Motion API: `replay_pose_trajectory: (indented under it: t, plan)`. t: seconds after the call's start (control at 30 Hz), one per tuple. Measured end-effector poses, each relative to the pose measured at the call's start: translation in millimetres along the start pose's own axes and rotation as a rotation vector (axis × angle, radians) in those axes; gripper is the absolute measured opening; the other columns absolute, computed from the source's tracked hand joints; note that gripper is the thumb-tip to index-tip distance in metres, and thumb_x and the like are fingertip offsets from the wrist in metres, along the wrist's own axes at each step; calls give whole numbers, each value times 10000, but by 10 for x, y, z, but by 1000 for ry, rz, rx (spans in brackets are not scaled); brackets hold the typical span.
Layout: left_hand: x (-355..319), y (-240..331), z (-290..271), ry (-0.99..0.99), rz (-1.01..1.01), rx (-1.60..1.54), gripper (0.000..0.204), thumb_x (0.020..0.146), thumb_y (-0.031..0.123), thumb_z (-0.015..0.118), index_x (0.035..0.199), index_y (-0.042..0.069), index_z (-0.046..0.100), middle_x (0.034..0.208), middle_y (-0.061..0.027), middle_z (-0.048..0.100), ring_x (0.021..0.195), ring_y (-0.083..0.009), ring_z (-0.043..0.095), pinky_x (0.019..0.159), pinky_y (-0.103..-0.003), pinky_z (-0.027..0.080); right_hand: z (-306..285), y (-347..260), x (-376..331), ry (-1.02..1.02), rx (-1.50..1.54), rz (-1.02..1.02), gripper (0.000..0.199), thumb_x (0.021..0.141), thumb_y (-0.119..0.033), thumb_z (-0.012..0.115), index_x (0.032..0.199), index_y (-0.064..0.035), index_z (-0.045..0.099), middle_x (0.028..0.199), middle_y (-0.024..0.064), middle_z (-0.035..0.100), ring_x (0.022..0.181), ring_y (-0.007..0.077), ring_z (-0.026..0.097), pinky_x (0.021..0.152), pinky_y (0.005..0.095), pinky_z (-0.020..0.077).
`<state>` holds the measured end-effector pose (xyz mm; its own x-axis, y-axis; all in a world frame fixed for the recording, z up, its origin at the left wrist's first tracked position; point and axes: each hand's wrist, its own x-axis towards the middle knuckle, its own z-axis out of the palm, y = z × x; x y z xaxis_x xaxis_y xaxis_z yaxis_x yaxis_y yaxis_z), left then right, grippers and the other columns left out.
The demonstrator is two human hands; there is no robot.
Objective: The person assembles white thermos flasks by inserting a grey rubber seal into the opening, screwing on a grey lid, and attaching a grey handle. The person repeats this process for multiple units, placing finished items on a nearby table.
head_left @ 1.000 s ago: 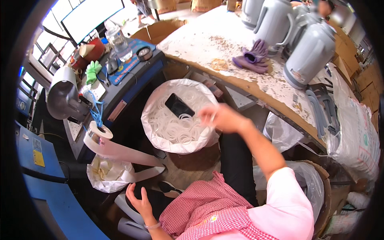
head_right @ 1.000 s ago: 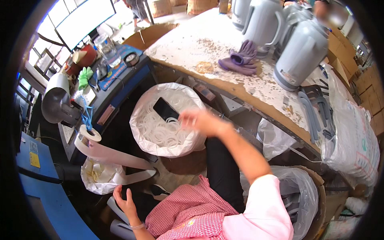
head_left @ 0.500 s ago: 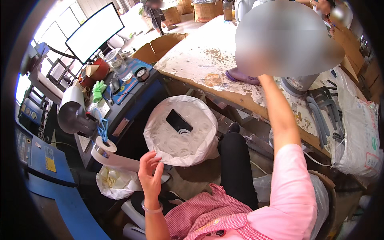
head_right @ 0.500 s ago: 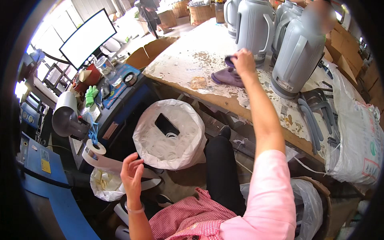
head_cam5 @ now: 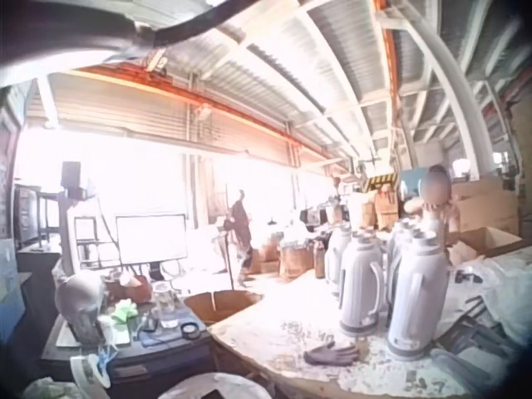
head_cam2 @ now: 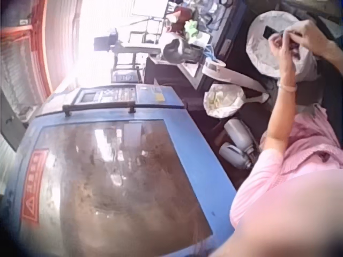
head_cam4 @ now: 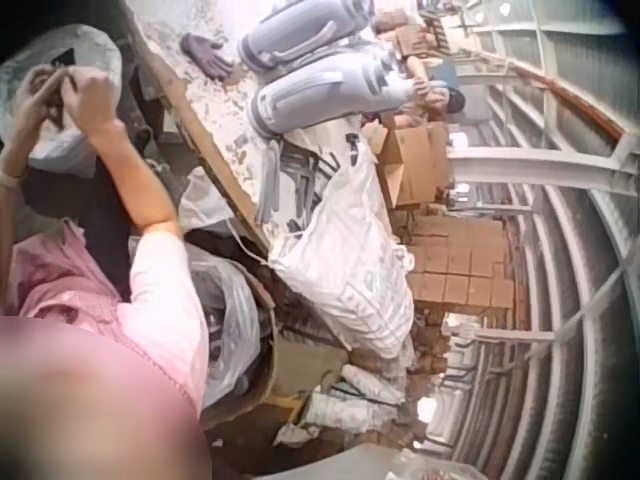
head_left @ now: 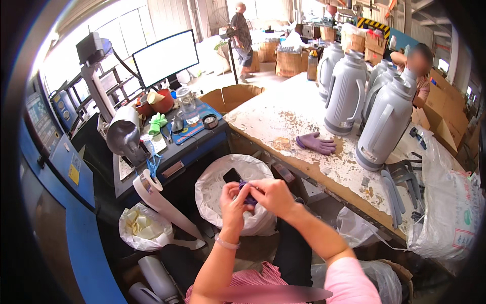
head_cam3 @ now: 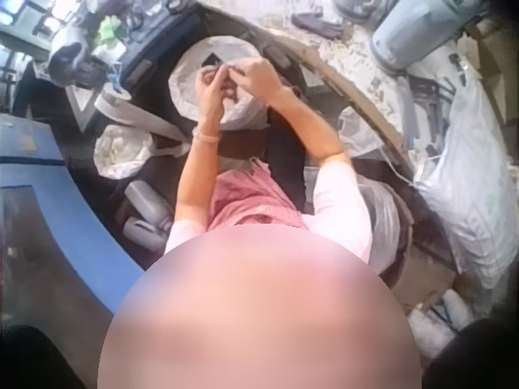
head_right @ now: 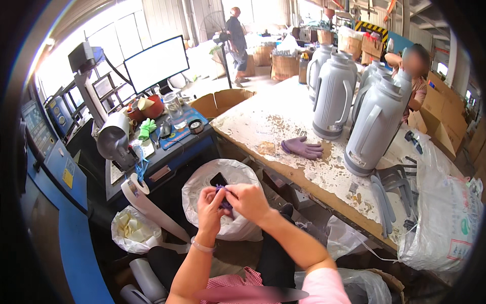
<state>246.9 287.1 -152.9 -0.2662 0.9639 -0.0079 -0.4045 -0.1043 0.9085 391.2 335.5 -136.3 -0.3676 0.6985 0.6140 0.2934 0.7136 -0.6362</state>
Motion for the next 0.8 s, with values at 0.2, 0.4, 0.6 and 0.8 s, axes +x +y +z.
replay_pose_trajectory:
  t: [0.2,0.4,0.6,0.8]
  plan:
    - [-422,-561,-807,167,59,253,178,880,55,708,1023,31,604,834,-52,645,600,-113,592,472,-240,472,860,-9,-594,24,32,75,227,910,-188,661,1050,-21,724,913,200,723,841,346,717,725,402,563]
    - [-498,-681,-1483,392,128,298,91,962,65,608,979,2,671,704,-15,633,562,-72,566,384,-226,370,1290,-157,-1109,-169,94,247,386,842,-180,708,1167,-36,556,758,174,698,720,354,705,669,434,563]
    - [-872,-527,-1420,84,398,1098,162,856,60,692,992,-21,729,683,-130,678,564,-159,623,581,-334,497,1214,455,-1284,-236,736,782,378,843,-184,730,1124,-59,509,758,60,688,655,223,681,595,394,527]
    - [-896,-505,-1890,-43,333,1097,155,825,124,730,890,-17,726,656,-147,673,553,-226,642,581,-337,506,1221,-384,-1172,-354,233,258,303,892,-285,650,1036,-36,555,824,186,655,809,403,652,708,474,505]
